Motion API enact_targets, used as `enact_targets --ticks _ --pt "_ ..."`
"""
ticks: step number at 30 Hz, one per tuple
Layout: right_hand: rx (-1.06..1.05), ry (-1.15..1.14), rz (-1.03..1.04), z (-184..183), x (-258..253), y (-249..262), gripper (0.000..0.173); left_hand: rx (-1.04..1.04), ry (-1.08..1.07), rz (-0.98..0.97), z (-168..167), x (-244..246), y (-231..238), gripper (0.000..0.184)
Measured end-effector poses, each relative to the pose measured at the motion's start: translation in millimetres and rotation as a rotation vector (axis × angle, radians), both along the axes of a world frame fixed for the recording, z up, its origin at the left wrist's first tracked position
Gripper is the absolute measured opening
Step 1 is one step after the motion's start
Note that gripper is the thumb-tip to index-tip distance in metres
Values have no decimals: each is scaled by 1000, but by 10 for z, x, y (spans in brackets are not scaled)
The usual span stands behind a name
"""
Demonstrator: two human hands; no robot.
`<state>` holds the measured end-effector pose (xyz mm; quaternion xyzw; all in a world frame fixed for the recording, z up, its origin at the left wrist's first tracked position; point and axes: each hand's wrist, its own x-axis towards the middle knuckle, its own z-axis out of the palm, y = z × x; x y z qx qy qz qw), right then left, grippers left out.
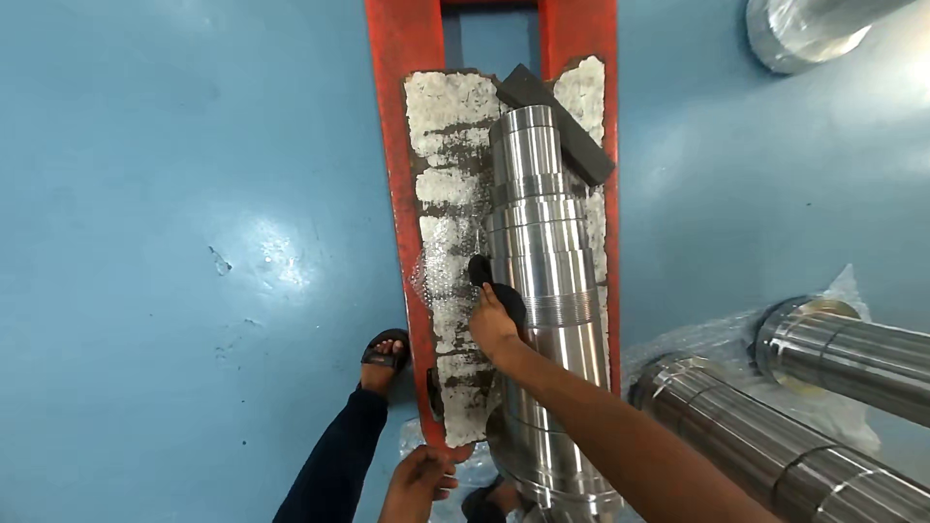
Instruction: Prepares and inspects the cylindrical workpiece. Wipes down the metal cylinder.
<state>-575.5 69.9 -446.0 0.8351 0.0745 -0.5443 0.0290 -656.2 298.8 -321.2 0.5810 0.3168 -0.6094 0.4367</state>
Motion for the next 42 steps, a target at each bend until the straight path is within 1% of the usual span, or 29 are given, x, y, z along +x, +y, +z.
enact_targets --ticks 1,2,4,5,7,8,10,12,14,16,17,18,20,21,22,23,24,25,27,28,29,31,34,35,36,37,39,41,42 --pt "-39 70 28 -49 75 67 35 9 -4 -7 -3 4 9 18" --pt "-60 93 33 -65 118 116 33 18 -7 -13 0 8 23 18" --pt "-33 11 -10 7 89 83 30 27 -7 -18 -2 15 30 17" --pt "16 -82 -44 100 36 -13 29 24 -10 -17 -12 23 22 17" --pt "191 -388 -136 276 -231 -315 32 16 -8 -13 0 18 23 18" --pt "286 -555 -171 310 -395 -508 37 12 -7 -14 3 19 23 19" --pt "429 -780 -222 359 -675 -905 47 -1 -1 -16 12 30 12 19" --pt "515 -893 -301 354 -864 -1223 40 -12 14 -16 19 44 -1 20" --pt "485 -938 -428 303 -915 -1427 43 -21 31 -6 20 40 -17 19" --pt "380 -947 -635 235 -767 -1565 54 -30 38 9 15 40 -16 19" --pt "342 -934 -788 192 -631 -1629 60 -33 39 24 9 44 -5 19" --pt "308 -873 -965 164 -471 -1692 65 -33 39 41 1 48 16 18" --pt "234 -747 -1299 143 -172 -1795 66 -32 42 60 -28 25 52 17" --pt "165 -713 -1436 158 -66 -1814 65 -31 50 54 -33 4 58 18" --pt "66 -720 -1523 176 17 -1769 65 -26 58 47 -29 -13 67 18" --pt "-39 -755 -1539 213 80 -1646 65 -21 60 45 -17 -18 70 18" --pt "-118 -806 -1478 271 127 -1449 64 -19 59 50 -8 -14 59 18" --pt "-162 -868 -1356 309 155 -1203 63 -20 53 56 -10 0 39 18" --pt "-170 -978 -1091 227 152 -769 79 -23 41 61 -26 23 25 17" --pt "-189 -988 -1032 185 151 -691 86 -24 44 61 -8 10 30 17" --pt "-230 -974 -1032 168 194 -724 88 -24 49 63 11 -1 41 17" --pt "-317 -912 -1159 141 493 -1008 83 -21 36 82 -32 16 57 17" --pt "-413 -632 -1500 171 883 -1486 84 2 55 81 -40 -50 146 18" --pt "-418 -611 -1564 172 932 -1570 86 6 65 75 -45 -67 159 18" --pt "-433 -629 -1581 173 944 -1568 86 8 70 76 -50 -67 164 18" --pt "-441 -681 -1553 178 919 -1480 85 8 72 83 -45 -52 160 18" --pt "-410 -835 -1368 174 775 -1155 81 -7 68 105 -31 8 138 19" --pt "-325 -955 -1141 96 635 -897 91 -19 60 122 -28 64 114 18" --pt "-318 -967 -1081 59 616 -888 96 -24 57 126 -21 77 100 18"
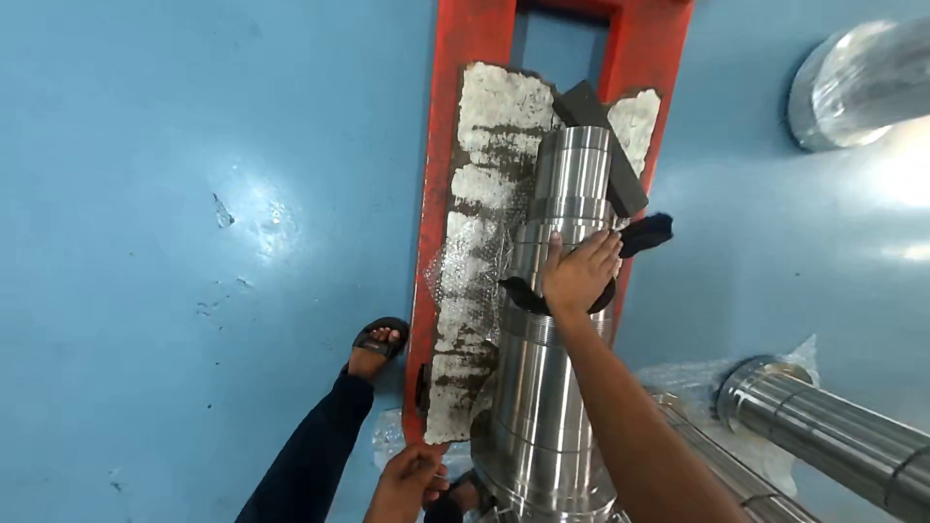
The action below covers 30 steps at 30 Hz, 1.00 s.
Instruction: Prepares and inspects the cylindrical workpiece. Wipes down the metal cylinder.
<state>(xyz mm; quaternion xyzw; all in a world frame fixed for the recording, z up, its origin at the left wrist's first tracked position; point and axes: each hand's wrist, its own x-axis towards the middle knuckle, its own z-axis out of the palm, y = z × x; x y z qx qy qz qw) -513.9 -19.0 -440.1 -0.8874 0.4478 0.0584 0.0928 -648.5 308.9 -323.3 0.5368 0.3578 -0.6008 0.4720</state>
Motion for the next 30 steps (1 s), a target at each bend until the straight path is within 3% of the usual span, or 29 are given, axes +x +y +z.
enact_targets --ticks 2,4,6,8,11,14,17,20,23,26,28,30 --pt "48 44 -42 6 141 -193 94 3 -11 1 11 21 -12 17" --pt "208 65 -190 54 367 -566 80 13 -20 -1 30 39 -26 17" --pt "403 -15 -266 57 449 -891 81 9 -30 0 14 70 -41 17" --pt "486 -100 -250 111 316 -863 79 0 -24 4 10 77 -41 17" --pt "491 -128 -1 389 -219 -364 75 -6 -11 19 42 112 -82 17" --pt "264 -41 687 249 -796 -192 75 -15 -22 16 43 148 -92 17" --pt "178 75 1065 117 -587 -433 67 -18 -33 -3 22 120 -72 17" --pt "191 240 1145 -12 -55 -468 55 -13 -29 -50 12 28 -48 18" --pt "133 492 1085 -172 436 -217 46 3 -47 -73 -2 71 -63 18" --pt "99 722 1016 -242 578 96 41 21 -71 -59 14 103 -75 18" --pt "132 647 1029 -197 413 111 41 15 -73 -45 12 112 -78 18" --pt "184 397 1042 -69 37 -41 40 -9 -63 -17 16 100 -77 18"
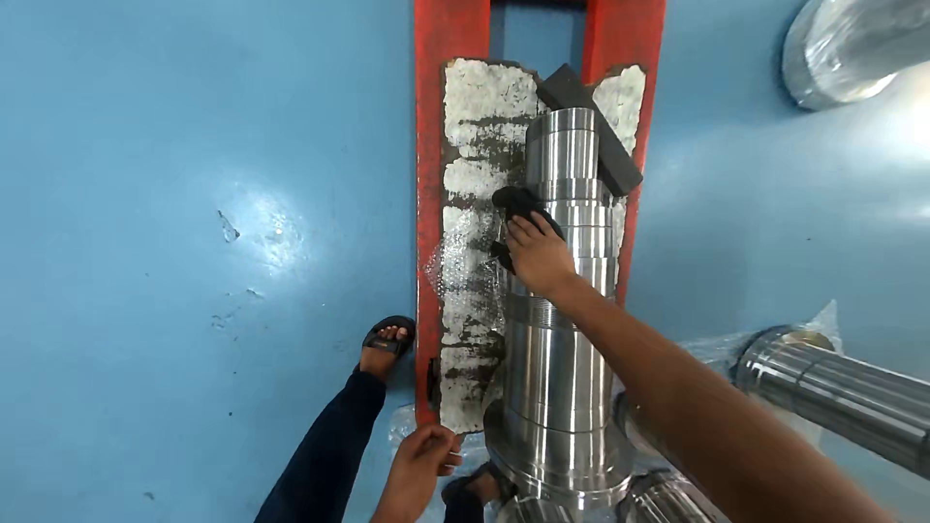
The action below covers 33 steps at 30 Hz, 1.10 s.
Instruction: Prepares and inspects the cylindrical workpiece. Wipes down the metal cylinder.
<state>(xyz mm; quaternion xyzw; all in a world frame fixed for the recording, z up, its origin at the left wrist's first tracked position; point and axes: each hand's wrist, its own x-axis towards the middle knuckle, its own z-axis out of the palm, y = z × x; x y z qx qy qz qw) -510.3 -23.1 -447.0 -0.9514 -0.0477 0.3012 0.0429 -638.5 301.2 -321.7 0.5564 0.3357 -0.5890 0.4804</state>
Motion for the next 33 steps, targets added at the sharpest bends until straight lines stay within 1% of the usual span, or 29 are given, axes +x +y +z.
enact_targets --ticks 2,3,5,7,9,12,14,15,17,18,20,21,23,25,27,29,30,31,32,33 --pt "101 -157 -71 199 -334 -190 42 -18 15 31 4 4 14 17" --pt "106 -200 -104 264 -425 -284 44 -18 22 42 9 13 17 17" --pt "58 -245 -138 232 -440 -377 50 -7 29 49 4 33 31 17" --pt "4 -250 -138 96 -273 -306 51 1 27 40 -9 32 54 16" --pt "-51 -191 -83 -30 -27 -165 48 -6 26 19 -13 -5 67 16" --pt "-196 114 1 -202 344 142 43 -7 3 -21 5 16 87 18" --pt "-299 269 38 -289 453 328 42 1 -14 -16 6 52 115 17" --pt "-318 286 49 -309 453 375 42 4 -24 -4 -14 85 129 17" --pt "-222 204 15 -248 260 370 40 11 -14 30 -18 83 173 17" --pt "-141 105 -35 -168 60 312 40 8 5 42 -14 74 187 17" --pt "-20 -200 -170 16 -330 108 42 -9 18 56 -35 83 198 17" --pt "-14 -308 -260 107 -508 13 48 -15 22 61 -26 89 203 18" --pt "3 -412 -510 181 -697 -172 62 -21 17 61 -28 137 197 17" --pt "31 -353 -845 186 -656 -315 74 -23 13 60 -6 164 192 17" --pt "46 -205 -1178 218 -427 -473 74 -28 -1 53 14 168 201 18" --pt "63 -77 -1425 217 -209 -648 76 -30 -15 45 30 146 229 17" --pt "52 -51 -1498 215 -114 -680 79 -30 -21 48 20 144 236 17" --pt "14 -49 -1524 208 -45 -660 80 -29 -22 48 4 140 238 17" --pt "-49 -60 -1505 212 -24 -575 80 -25 -18 46 1 115 240 17" --pt "-123 -80 -1443 224 -51 -432 78 -21 -5 40 19 81 241 16"
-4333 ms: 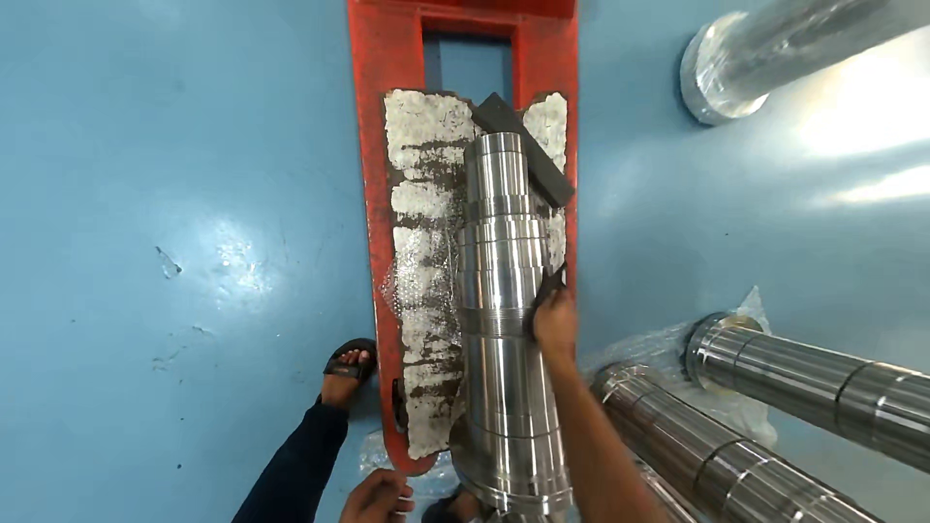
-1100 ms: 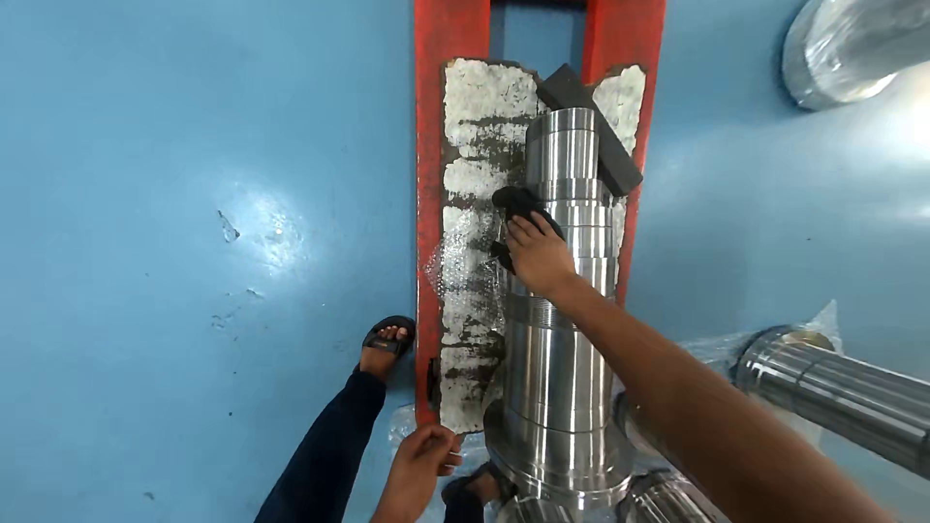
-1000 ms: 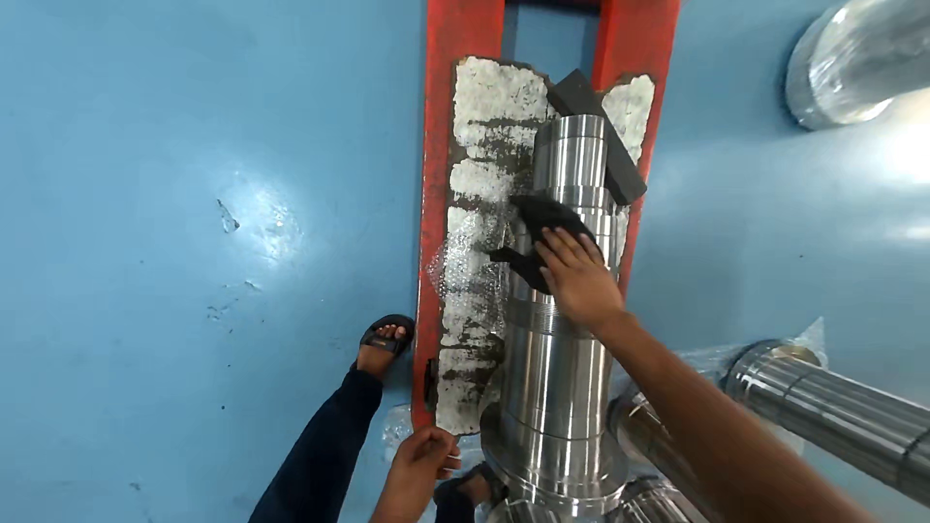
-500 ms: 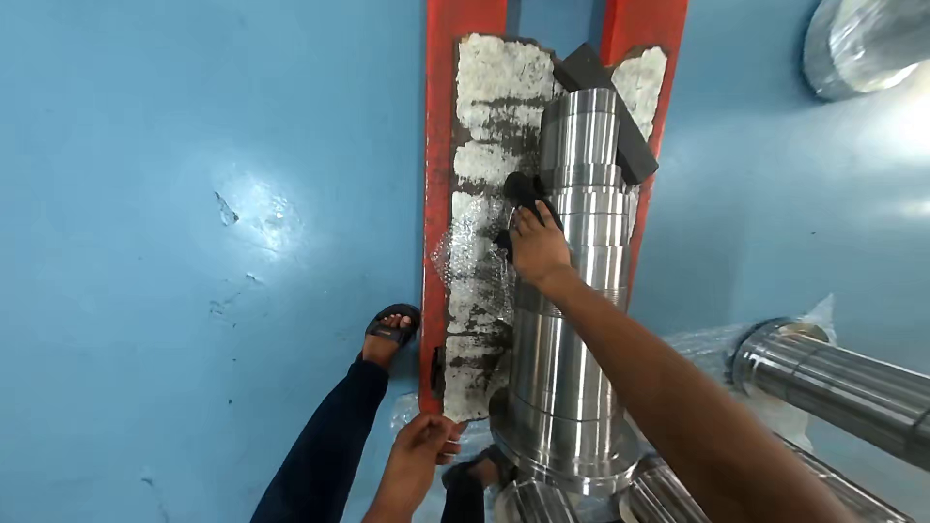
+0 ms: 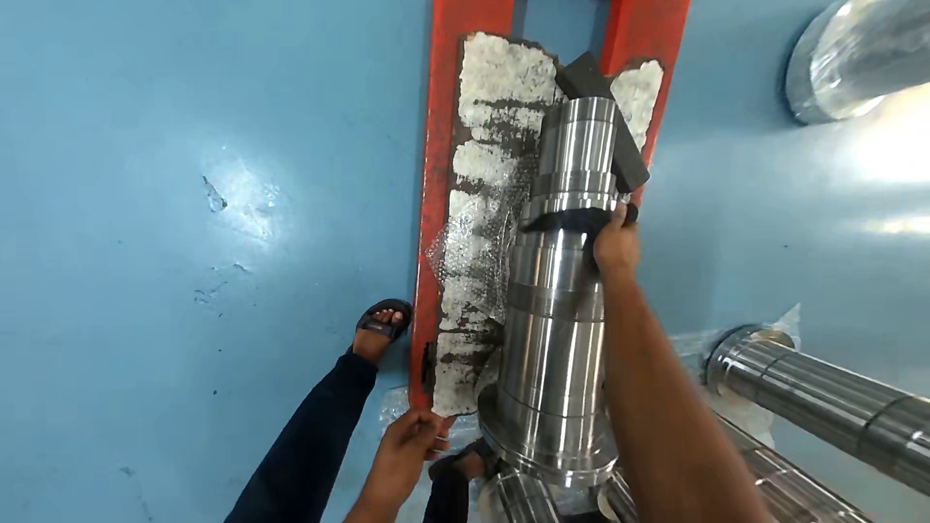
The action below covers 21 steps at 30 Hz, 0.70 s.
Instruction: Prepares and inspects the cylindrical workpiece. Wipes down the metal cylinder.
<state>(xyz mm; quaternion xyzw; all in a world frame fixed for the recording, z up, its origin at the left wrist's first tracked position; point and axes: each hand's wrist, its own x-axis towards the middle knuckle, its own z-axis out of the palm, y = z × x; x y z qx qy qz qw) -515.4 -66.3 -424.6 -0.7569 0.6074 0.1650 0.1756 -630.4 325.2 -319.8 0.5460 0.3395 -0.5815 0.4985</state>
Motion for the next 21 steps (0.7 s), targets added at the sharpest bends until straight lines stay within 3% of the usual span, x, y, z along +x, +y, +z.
enact_targets --ticks 3,6,10,13,16,19,21 --pt "-213 -6 324 -74 -88 599 80 -4 -2 -26 -9 -37 -33 17" --pt "-283 21 606 -225 -205 1070 74 7 -13 -73 9 -126 -31 18" --pt "-183 64 954 -394 -425 1267 57 30 -33 -91 -12 -192 -50 17" --pt "8 150 1079 -335 -765 1460 43 38 -23 -131 -8 -300 -42 18" --pt "398 190 899 22 -1125 1745 37 58 -26 -185 -26 -373 -45 20" --pt "883 75 382 641 -1686 1868 39 58 -23 -260 12 -510 -46 22" --pt "758 -186 34 1119 -2252 1971 40 30 -56 -319 24 -583 -34 25"
